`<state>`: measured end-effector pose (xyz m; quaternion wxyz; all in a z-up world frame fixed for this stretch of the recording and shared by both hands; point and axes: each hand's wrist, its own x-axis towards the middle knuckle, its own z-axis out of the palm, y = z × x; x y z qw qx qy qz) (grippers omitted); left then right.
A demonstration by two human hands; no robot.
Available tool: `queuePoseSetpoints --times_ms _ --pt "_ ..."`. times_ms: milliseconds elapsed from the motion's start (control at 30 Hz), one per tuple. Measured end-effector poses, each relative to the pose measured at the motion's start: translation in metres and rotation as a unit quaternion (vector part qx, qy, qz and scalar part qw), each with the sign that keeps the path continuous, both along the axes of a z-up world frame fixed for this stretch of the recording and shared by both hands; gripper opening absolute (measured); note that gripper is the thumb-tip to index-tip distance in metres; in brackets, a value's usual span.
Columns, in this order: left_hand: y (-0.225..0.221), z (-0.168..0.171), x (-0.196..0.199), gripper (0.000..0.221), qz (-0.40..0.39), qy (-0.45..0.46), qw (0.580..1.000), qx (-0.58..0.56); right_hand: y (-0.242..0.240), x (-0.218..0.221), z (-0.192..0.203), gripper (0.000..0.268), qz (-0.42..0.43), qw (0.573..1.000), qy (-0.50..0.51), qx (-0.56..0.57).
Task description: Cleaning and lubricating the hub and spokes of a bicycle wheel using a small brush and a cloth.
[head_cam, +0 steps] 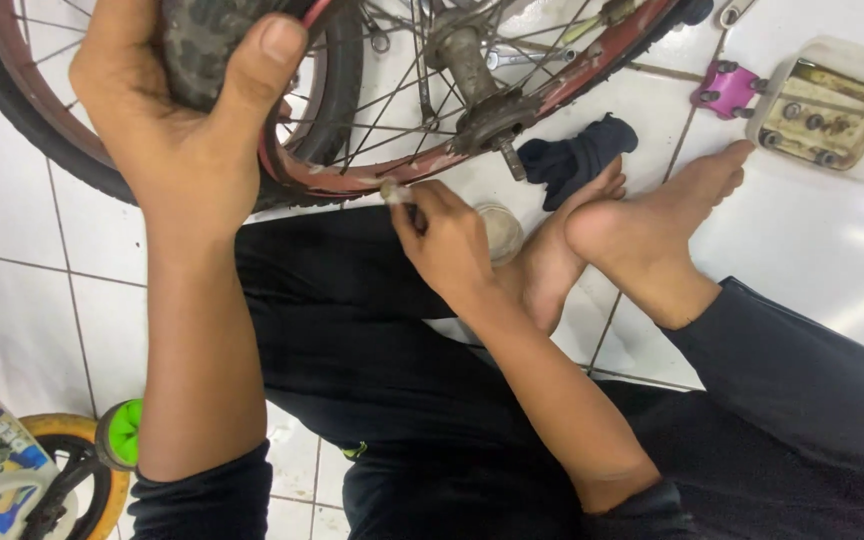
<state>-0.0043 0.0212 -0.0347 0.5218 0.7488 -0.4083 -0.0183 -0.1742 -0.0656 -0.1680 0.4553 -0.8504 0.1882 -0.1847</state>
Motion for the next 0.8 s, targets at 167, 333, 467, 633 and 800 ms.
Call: queuePoseSetpoints --times_ms 167,333,467,633,800 --pt "-0.005 0.004 -0.003 0.025 -0.007 -0.025 1.000 0.015 0.002 0.003 0.023 0.019 -0.014 0.999 -0.041 0.033" --pt "-0.011 0.001 0.000 0.026 -0.016 -0.044 0.999 0.012 0.010 0.019 0.017 0.013 -0.040 0.995 -0.064 0.066" --pt "-0.010 0.005 -0.006 0.029 -0.013 -0.072 0.997 0.038 -0.002 0.002 -0.005 0.013 -0.068 0.997 -0.025 0.008" --pt "-0.010 0.004 -0.005 0.025 -0.039 -0.084 0.996 0.021 -0.027 -0.009 -0.020 0.013 -0.115 0.985 0.121 -0.034" --pt "-0.008 0.001 -0.006 0.025 -0.025 -0.077 0.996 0.023 -0.035 -0.003 0.004 0.009 -0.123 0.989 0.071 0.034"
